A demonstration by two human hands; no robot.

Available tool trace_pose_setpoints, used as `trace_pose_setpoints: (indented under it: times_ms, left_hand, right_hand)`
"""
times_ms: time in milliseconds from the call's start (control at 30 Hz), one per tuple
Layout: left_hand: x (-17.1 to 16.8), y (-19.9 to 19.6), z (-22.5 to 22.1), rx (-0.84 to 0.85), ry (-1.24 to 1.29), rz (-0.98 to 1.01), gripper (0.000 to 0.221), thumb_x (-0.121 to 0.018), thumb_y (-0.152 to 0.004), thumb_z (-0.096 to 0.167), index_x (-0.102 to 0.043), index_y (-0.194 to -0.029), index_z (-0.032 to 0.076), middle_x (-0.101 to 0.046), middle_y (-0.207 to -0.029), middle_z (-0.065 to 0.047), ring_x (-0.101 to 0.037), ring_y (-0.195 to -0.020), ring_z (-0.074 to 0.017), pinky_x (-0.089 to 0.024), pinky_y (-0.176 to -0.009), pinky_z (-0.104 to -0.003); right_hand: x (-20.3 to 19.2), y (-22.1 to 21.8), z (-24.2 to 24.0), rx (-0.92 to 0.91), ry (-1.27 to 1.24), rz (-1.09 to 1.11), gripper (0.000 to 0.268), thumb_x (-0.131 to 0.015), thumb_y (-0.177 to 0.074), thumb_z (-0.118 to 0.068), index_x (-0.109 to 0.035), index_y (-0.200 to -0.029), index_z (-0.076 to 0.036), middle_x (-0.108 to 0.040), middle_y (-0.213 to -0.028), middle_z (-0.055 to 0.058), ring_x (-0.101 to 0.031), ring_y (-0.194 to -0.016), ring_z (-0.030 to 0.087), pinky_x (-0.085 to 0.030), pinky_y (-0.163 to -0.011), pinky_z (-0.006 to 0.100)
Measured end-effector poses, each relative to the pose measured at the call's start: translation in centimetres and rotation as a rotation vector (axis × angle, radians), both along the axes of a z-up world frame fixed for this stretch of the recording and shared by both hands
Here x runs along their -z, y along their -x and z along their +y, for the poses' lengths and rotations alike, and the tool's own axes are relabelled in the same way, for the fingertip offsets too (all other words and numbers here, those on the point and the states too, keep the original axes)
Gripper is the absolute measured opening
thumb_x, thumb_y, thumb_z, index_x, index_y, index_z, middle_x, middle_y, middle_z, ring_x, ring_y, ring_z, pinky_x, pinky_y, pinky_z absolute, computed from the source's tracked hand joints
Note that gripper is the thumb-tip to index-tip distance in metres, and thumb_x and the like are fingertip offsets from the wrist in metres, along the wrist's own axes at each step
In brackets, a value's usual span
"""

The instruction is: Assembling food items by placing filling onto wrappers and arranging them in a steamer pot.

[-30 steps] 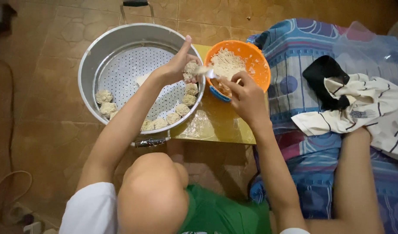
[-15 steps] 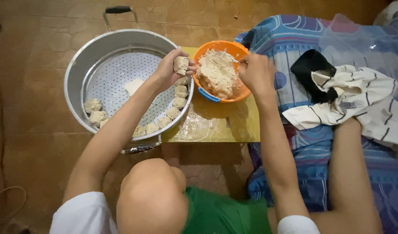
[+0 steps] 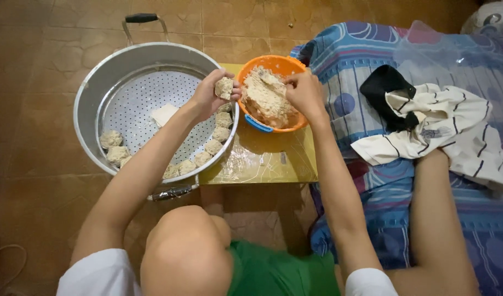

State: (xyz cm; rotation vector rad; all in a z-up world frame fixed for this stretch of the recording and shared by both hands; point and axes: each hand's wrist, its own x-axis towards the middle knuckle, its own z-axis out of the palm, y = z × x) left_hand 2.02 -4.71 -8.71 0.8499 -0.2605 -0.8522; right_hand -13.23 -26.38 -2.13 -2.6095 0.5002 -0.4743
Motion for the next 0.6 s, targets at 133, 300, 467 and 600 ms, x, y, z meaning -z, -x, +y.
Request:
trace_pose_setpoints:
  times_ms: [133, 300, 467, 600]
  left_hand:
    - [0.5, -0.4, -0.1, 0.006, -0.036, -0.032, 0.042, -0.058, -0.101, 0.036, -0.052, -0.121, -0.001, -0.065, -0.108, -0.024, -0.072, -0.097, -0.0283, -0.064, -0.091, -0.042]
    - [-0.2, 0.0, 0.3, 0.032, -0.05, -0.068, 0.043, -0.057, -0.102, 0.037, -0.052, -0.122, 0.0, -0.064, -0.11, -0.023, -0.071, -0.099, -0.0273, -0.064, -0.091, -0.041]
    - [0.2, -0.3, 0.1, 0.041, -0.052, -0.037, 0.048, -0.056, -0.1, 0.042, -0.052, -0.123, 0.0, -0.064, -0.108, -0.022, -0.072, -0.098, -0.027, -0.064, -0.09, -0.041]
    - [-1.9, 0.8, 1.2, 0.028, -0.023, 0.032, 0.055, -0.048, -0.099, 0.051, -0.051, -0.122, 0.001, -0.064, -0.101, -0.022, -0.072, -0.088, -0.0267, -0.066, -0.079, -0.039]
  right_hand:
    - [0.9, 0.1, 0.7, 0.047, -0.101, -0.013, 0.028, -0.059, -0.088, -0.009, -0.082, -0.103, -0.009, -0.076, -0.082, 0.016, -0.072, -0.083, 0.042, -0.056, -0.081, 0.048]
    - [2.6, -0.1, 0.2, 0.067, -0.123, -0.025, 0.025, -0.062, -0.088, -0.016, -0.082, -0.103, -0.019, -0.076, -0.084, 0.01, -0.071, -0.089, 0.041, -0.055, -0.085, 0.05]
    - [4.1, -0.5, -0.8, 0.075, -0.11, -0.057, 0.022, -0.065, -0.086, -0.023, -0.082, -0.1, -0.026, -0.075, -0.082, 0.007, -0.071, -0.088, 0.038, -0.056, -0.081, 0.048]
    - [3.3, 0.9, -0.1, -0.061, -0.122, -0.245, 0.023, -0.067, -0.09, -0.007, -0.083, -0.105, -0.017, -0.074, -0.077, 0.01, -0.07, -0.069, 0.032, -0.055, -0.065, 0.034]
